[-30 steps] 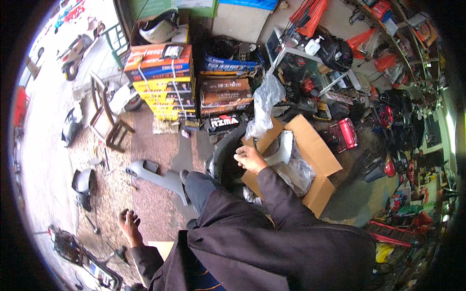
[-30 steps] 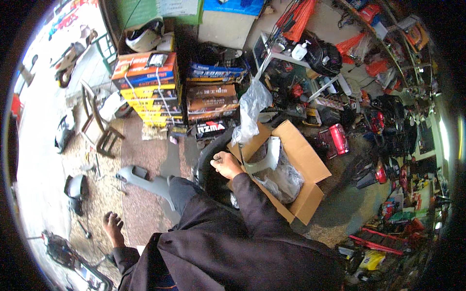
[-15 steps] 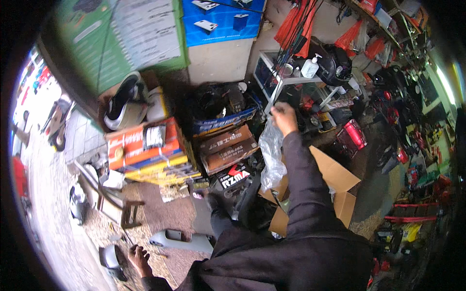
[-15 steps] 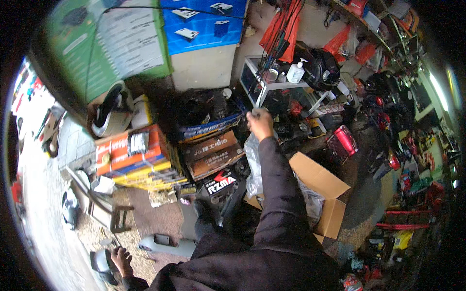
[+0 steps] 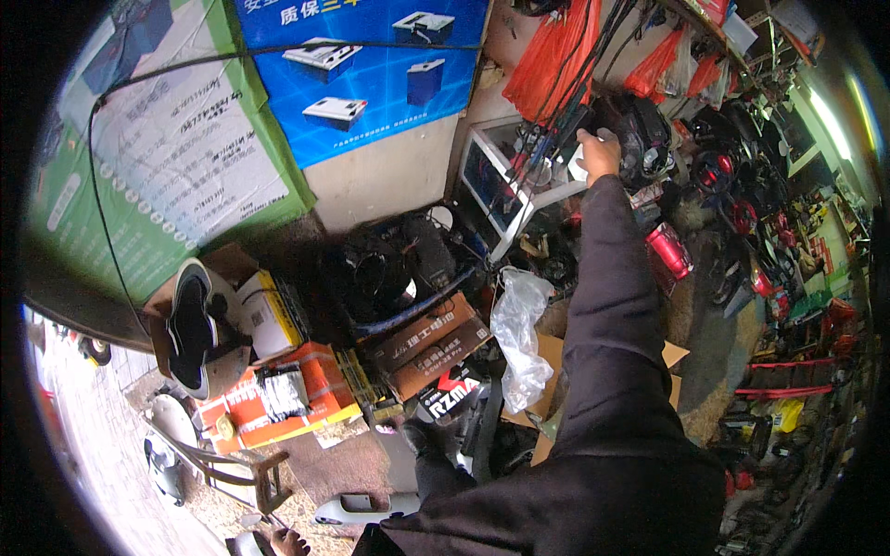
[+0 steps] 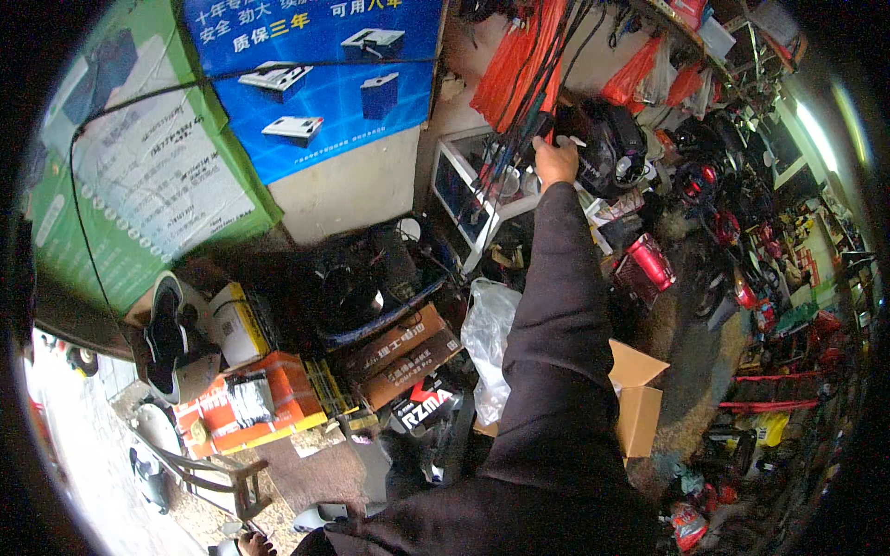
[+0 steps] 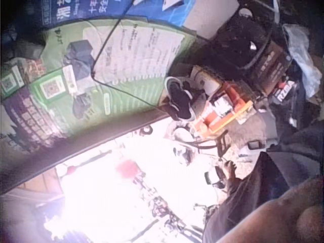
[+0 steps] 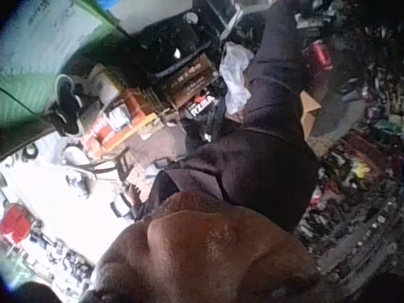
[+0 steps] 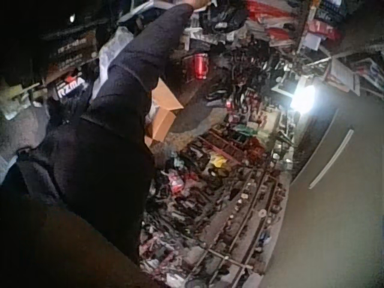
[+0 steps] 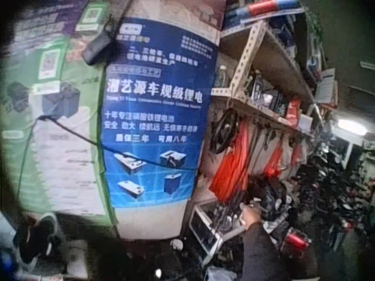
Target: The person uses a cordless drill to remove fasteners from a moped's bodywork, then detaches and separates plastic panels by hand. The removed parts are placed on the floor and a cardboard box.
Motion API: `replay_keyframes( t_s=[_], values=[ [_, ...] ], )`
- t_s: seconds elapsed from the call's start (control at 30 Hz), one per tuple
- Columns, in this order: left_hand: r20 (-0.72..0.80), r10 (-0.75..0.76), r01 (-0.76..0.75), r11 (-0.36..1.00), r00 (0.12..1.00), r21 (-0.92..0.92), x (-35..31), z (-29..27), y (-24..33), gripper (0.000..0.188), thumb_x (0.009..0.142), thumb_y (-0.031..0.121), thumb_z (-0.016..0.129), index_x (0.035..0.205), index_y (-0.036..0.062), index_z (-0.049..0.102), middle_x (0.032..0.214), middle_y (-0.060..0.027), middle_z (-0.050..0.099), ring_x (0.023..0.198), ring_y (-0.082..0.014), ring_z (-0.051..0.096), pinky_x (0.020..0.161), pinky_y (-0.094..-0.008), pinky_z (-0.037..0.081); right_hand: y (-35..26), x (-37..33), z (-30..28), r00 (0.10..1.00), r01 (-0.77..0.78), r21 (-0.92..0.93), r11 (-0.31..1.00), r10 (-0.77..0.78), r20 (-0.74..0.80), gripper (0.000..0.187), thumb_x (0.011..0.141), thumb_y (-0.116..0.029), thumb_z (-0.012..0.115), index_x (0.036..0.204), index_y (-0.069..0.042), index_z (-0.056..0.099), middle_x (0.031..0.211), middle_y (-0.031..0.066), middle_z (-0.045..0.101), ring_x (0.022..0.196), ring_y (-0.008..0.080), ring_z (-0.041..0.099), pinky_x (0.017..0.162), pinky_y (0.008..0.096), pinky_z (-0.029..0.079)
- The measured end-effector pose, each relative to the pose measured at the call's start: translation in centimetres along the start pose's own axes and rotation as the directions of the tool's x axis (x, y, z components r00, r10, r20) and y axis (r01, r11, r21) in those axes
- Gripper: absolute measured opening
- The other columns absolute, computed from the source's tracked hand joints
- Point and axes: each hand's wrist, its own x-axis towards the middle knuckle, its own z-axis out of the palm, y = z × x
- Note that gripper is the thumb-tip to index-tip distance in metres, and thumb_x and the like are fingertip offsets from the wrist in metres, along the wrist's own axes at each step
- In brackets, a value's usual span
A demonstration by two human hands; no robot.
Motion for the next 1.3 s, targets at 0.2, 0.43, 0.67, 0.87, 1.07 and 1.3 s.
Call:
replay_keyframes(
  t_s=[0.2,0.43,0.67,0.87,1.07,1.3],
  values=[
    [0.062,-0.031,0.033,0.999,0.998,-0.033,1.6,1.6,3.6,0.007,0.094,0.012,0.053,0.1,0.0117,0.054,0.068,-0.0007,0.05,0.05,-0.013,0.048,0.04,-0.0255,0.038,0.8,3.3,1.5,0.999,0.005,0.101,0.995,-0.009,0.037,0.075,0.079,-0.009,0.067,0.141,0.01,0.03,0.131,0.0276,0.053,0.124,0.0327,0.051,0.102,0.0373,0.039],
    [0.072,0.035,-0.039,0.998,0.997,0.048,0.8,2.3,6.7,0.012,0.092,0.012,0.056,0.102,0.0052,0.058,0.071,-0.0021,0.053,0.055,-0.013,0.053,0.043,-0.0251,0.042,2.2,4.8,3.7,0.978,0.201,-0.161,0.966,-0.207,-0.025,0.037,0.073,-0.014,0.074,0.105,0.001,0.062,0.107,0.0168,0.067,0.101,0.0321,0.064,0.087,0.0383,0.048],
    [0.09,0.029,-0.034,0.998,0.996,0.056,2.9,1.2,4.5,0.015,0.092,0.016,0.058,0.102,0.0055,0.058,0.07,-0.0028,0.053,0.052,-0.0142,0.051,0.042,-0.0271,0.042,-0.1,4.1,4.2,0.991,0.136,-0.192,0.972,-0.135,0.02,0.038,0.072,-0.016,0.079,0.1,0.004,0.062,0.096,0.0179,0.068,0.089,0.032,0.066,0.081,0.0387,0.05],
    [0.129,-0.011,0.0,0.996,0.992,0.084,4.3,0.8,3.6,0.019,0.092,0.016,0.059,0.108,0.0055,0.057,0.075,-0.0041,0.055,0.059,-0.0166,0.054,0.047,-0.0302,0.046,-0.7,3.0,3.3,0.954,0.238,-0.188,0.953,-0.266,-0.137,0.041,0.07,-0.018,0.077,0.101,0.002,0.059,0.095,0.0212,0.067,0.09,0.0353,0.066,0.082,0.0392,0.05],
    [0.17,0.014,-0.034,0.993,0.985,0.116,3.5,2.0,5.3,0.038,0.089,0.022,0.066,0.122,0.0093,0.053,0.086,-0.006,0.057,0.068,-0.0214,0.059,0.052,-0.0353,0.05,-2.1,5.6,-0.5,0.941,0.26,0.026,0.965,-0.247,-0.231,0.042,0.075,-0.013,0.068,0.108,0.008,0.051,0.107,0.0251,0.063,0.105,0.0367,0.061,0.093,0.0388,0.044],
    [0.03,0.138,-0.141,0.962,0.99,0.233,1.9,5.2,8.7,0.024,0.084,0.021,0.068,0.082,0.0014,0.056,0.06,-0.005,0.05,0.042,-0.0169,0.049,0.035,-0.0304,0.04,-15.2,6.3,-6.9,0.766,0.583,-0.04,0.811,-0.565,-0.305,0.052,0.08,-0.016,0.065,0.122,0.009,0.046,0.116,0.0242,0.059,0.108,0.0373,0.058,0.098,0.0426,0.042]
  ],
)
